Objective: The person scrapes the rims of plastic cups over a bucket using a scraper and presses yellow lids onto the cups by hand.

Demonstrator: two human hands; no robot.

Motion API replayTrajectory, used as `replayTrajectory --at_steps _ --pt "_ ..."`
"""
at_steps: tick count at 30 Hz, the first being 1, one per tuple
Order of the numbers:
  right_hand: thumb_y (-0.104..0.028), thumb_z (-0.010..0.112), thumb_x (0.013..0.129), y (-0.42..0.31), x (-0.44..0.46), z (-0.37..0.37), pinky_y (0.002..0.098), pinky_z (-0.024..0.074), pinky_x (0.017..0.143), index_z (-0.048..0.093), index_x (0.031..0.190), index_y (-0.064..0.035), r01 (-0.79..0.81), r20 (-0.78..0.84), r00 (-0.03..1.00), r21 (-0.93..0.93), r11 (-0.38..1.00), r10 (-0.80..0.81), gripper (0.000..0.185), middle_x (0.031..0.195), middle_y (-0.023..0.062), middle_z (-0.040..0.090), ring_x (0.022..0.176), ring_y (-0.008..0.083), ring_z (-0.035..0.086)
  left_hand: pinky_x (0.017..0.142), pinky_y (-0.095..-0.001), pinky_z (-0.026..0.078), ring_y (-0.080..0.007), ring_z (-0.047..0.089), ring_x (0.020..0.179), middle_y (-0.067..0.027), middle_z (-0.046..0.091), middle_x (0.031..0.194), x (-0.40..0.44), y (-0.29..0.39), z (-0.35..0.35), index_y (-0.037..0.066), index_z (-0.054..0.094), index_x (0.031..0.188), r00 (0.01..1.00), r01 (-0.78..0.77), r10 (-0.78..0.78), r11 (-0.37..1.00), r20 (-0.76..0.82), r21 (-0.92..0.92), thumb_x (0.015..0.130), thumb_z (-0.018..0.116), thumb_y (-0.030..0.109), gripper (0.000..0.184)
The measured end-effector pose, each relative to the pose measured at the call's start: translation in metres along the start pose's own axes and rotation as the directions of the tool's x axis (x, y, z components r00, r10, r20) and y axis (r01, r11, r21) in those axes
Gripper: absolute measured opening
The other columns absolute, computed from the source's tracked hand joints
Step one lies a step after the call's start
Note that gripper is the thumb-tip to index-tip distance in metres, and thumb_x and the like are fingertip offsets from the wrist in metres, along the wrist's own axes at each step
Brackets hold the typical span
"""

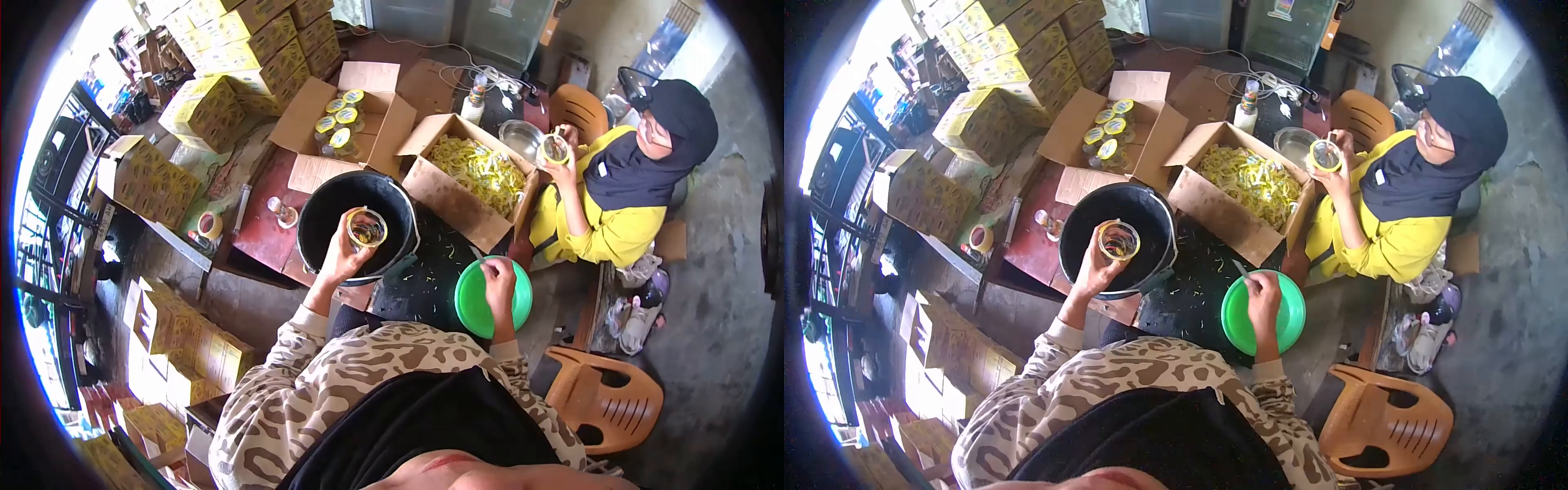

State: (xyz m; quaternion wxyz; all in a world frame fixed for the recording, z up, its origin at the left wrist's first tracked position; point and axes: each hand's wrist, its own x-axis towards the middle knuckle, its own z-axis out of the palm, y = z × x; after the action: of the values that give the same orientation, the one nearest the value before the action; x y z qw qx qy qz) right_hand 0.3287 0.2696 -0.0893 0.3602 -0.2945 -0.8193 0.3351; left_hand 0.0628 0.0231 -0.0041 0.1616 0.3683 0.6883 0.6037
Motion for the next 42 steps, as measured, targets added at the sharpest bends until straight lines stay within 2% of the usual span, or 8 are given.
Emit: replayTrajectory --at_steps 4,9,18,20,30,33,41,42 --pt "0.0 0.076 0.082 -0.063 0.038 0.019 0.0349 0.049 0.065 0.07 0.096 -0.0021 0.121 0.025 0.992 0.127 0.984 -0.125 0.016 0.085 0.0106 0.063 0.073 0.0247 0.062 0.095 -0.0328 0.049 -0.0193 0.06 0.106 -0.0097 0.06 0.111 0.002 0.007 0.002 0.001 0.041 0.138 1.0 -0.03 0.031 0.989 -0.005 0.148 0.075 0.083 0.011 0.076" --pt "0.001 0.072 0.083 -0.125 0.069 0.049 0.0377 0.0509 0.069 0.071 0.097 -0.0045 0.326 0.071 0.936 0.196 0.925 -0.345 0.015 0.089 0.01 0.063 0.079 0.0278 0.063 0.085 -0.035 0.053 -0.0224 0.063 0.099 -0.0123 0.061 0.105 0.003 0.017 0.006 0.004 0.042 0.111 0.994 -0.041 0.058 0.98 -0.087 0.192 0.077 0.086 0.016 0.057" --pt "-0.005 0.067 0.083 -0.158 0.089 0.077 0.0376 0.0495 0.076 0.072 0.1 -0.0098 0.651 0.152 0.745 0.047 0.758 -0.649 0.018 0.09 0.0034 0.06 0.084 0.0232 0.06 0.077 -0.0325 0.053 -0.0212 0.066 0.085 -0.0119 0.064 0.096 0.005 0.018 -0.003 0.0 0.056 0.125 0.964 -0.241 0.264 0.923 -0.04 0.299 0.081 0.08 0.025 0.056" --pt "-0.005 0.067 0.083 -0.157 0.087 0.079 0.0364 0.0487 0.074 0.071 0.1 -0.0096 0.67 0.148 0.73 0.037 0.742 -0.667 0.018 0.09 0.0027 0.059 0.083 0.022 0.06 0.08 -0.033 0.053 -0.021 0.066 0.086 -0.0126 0.064 0.096 0.004 0.028 -0.006 -0.001 0.054 0.124 1.0 -0.016 0.015 0.983 0.006 0.183 0.081 0.078 0.024 0.055" --pt "-0.006 0.067 0.084 -0.158 0.076 0.09 0.0353 0.0478 0.072 0.07 0.102 -0.0079 0.752 0.192 0.649 -0.013 0.659 -0.737 0.018 0.086 0.004 0.057 0.081 0.0217 0.06 0.078 -0.0281 0.05 -0.0114 0.058 0.087 -0.0024 0.062 0.102 -0.003 0.0 -0.006 0.004 0.053 0.12 1.0 0.006 -0.006 1.0 0.024 -0.019 0.081 0.077 0.021 0.049" --pt "-0.005 0.066 0.085 -0.158 0.074 0.091 0.0359 0.0478 0.071 0.07 0.1 -0.0069 0.756 0.204 0.641 -0.003 0.654 -0.74 0.016 0.084 0.0045 0.056 0.081 0.0221 0.06 0.08 -0.03 0.052 -0.0112 0.056 0.083 -0.0021 0.055 0.093 -0.009 0.008 -0.01 0.005 0.049 0.119 0.962 0.264 -0.239 0.933 0.129 -0.244 0.078 0.08 0.022 0.054" --pt "-0.005 0.067 0.085 -0.156 0.079 0.095 0.0378 0.0489 0.072 0.07 0.096 -0.0086 0.681 0.198 0.706 0.077 0.729 -0.68 0.012 0.084 0.0051 0.056 0.081 0.0248 0.06 0.068 -0.03 0.054 -0.0147 0.065 0.077 -0.0181 0.069 0.102 -0.014 -0.016 -0.011 0.008 0.042 0.119 0.953 0.272 -0.117 0.738 0.279 -0.618 0.087 0.075 0.024 0.049" --pt "-0.006 0.067 0.085 -0.156 0.08 0.093 0.0382 0.0491 0.073 0.07 0.096 -0.0093 0.638 0.203 0.738 0.104 0.763 -0.644 0.012 0.084 0.0053 0.056 0.082 0.0251 0.06 0.069 -0.0266 0.052 -0.0123 0.063 0.076 -0.0123 0.068 0.099 -0.011 -0.004 -0.007 0.007 0.046 0.12 0.955 0.287 -0.187 0.774 0.229 -0.564 0.088 0.076 0.023 0.046"
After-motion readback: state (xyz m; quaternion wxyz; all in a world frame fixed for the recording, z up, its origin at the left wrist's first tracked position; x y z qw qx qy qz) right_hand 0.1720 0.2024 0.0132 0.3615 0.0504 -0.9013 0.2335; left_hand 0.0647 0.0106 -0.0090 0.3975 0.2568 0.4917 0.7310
